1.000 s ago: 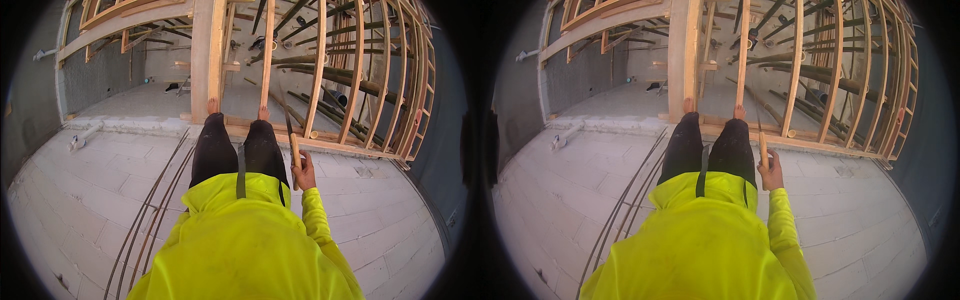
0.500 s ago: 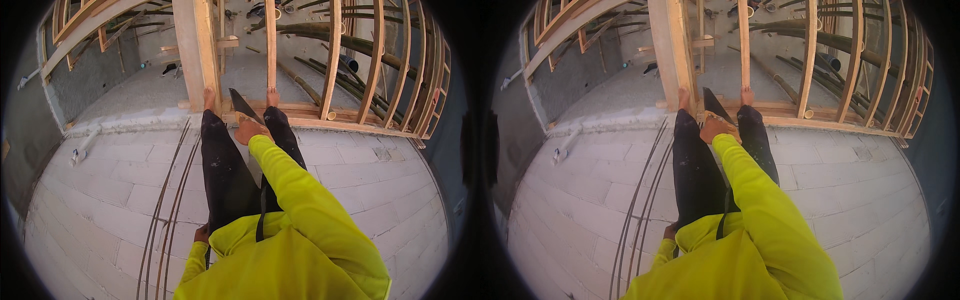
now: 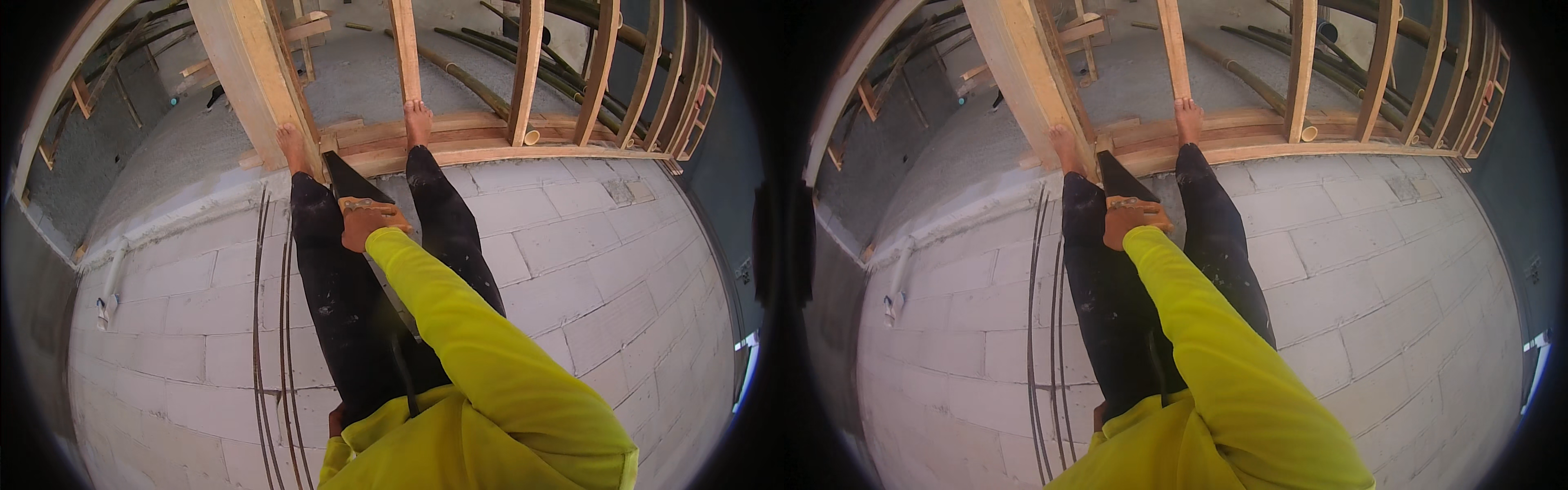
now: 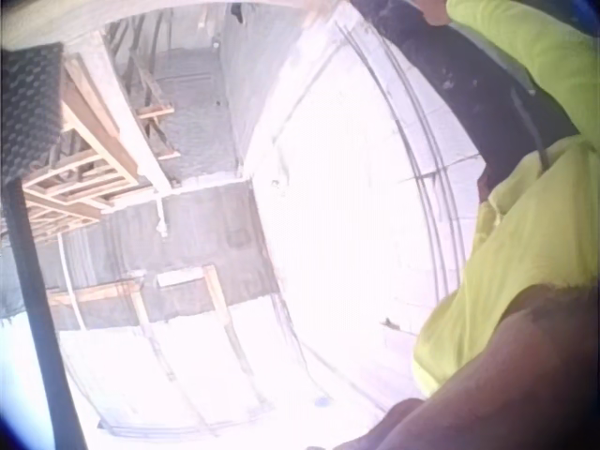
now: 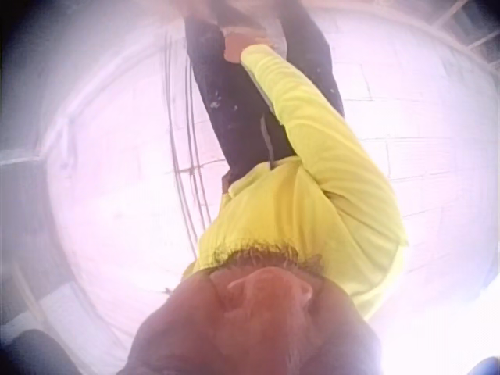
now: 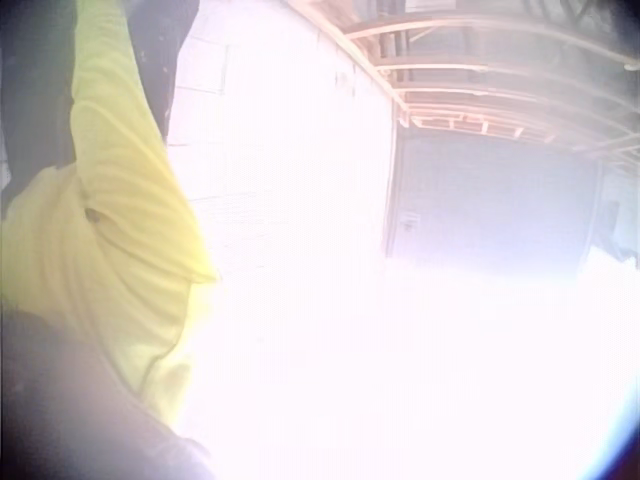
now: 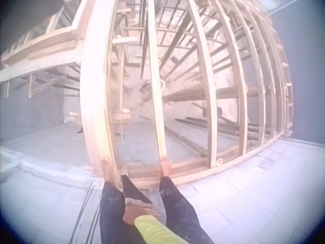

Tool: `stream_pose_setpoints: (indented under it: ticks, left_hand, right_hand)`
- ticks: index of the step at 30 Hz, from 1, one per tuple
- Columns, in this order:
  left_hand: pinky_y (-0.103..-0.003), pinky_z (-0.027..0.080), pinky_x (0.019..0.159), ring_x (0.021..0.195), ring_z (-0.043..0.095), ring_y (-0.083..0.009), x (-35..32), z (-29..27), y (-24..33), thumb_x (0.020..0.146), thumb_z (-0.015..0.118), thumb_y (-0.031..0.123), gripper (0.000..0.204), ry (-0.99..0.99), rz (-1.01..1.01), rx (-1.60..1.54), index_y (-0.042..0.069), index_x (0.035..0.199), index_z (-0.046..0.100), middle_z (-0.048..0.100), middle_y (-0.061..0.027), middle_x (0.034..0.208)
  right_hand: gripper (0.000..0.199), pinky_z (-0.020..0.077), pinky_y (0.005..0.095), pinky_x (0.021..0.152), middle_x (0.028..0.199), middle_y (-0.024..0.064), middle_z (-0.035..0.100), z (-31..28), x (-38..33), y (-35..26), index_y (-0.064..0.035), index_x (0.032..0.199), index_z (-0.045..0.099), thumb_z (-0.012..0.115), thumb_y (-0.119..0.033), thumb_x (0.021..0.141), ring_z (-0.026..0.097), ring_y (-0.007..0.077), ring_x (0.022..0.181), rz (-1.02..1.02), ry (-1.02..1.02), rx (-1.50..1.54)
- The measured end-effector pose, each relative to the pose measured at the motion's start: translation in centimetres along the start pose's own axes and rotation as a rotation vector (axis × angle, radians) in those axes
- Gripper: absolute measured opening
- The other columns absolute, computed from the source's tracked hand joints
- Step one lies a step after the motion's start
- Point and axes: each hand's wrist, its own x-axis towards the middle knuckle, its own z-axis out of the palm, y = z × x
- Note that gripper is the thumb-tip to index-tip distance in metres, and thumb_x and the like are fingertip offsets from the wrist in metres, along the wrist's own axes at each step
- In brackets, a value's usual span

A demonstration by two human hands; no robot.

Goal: The person assembles a dome-like bamboo structure by hammering nails into wooden beams and cutting bamboo poles to fit. They use a hammer and hand saw to secure and trim the materials while working on the framework.

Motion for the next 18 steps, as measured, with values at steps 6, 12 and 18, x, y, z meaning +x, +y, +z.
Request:
stream_pose_setpoints:
  ticks: [6,12,18]
  left_hand:
    - [-0.035,0.047,0.101,0.115,0.064,-0.0239,0.3,1.1,0.7,0.1,0.047,0.019,0.044,-0.003,0.169,0.268,-0.001,0.138,0.056,0.067,-0.0185,0.126]
    - [-0.036,0.046,0.102,0.116,0.063,-0.0242,3.7,3.1,1.7,0.1,0.047,0.019,0.044,0.026,0.293,0.279,-0.001,0.139,0.055,0.066,-0.0186,0.127]
    - [-0.036,0.045,0.104,0.117,0.062,-0.0245,15.3,6.9,15.9,0.1,0.047,0.02,0.045,0.111,0.587,0.304,-0.001,0.14,0.054,0.065,-0.0187,0.128]
  right_hand:
    - [0.057,0.0472,0.047,0.1,0.122,0.0306,0.063,-4.8,-1.7,-1.7,0.0083,0.135,0.048,0.056,-0.022,0.088,0.063,0.0417,0.114,0.077,-0.153,0.011]
    - [0.069,0.048,0.0446,0.096,0.12,0.0303,0.061,-3.3,-8.5,-1.8,0.0059,0.145,0.035,0.059,-0.011,0.083,0.061,0.0415,0.11,-0.276,0.586,0.239]
    - [0.077,0.044,0.0308,0.096,0.131,0.0174,0.051,-7.2,-8.7,-9.9,0.0016,0.154,0.02,0.052,0.004,0.084,0.055,0.0202,0.108,-0.488,0.428,0.875]
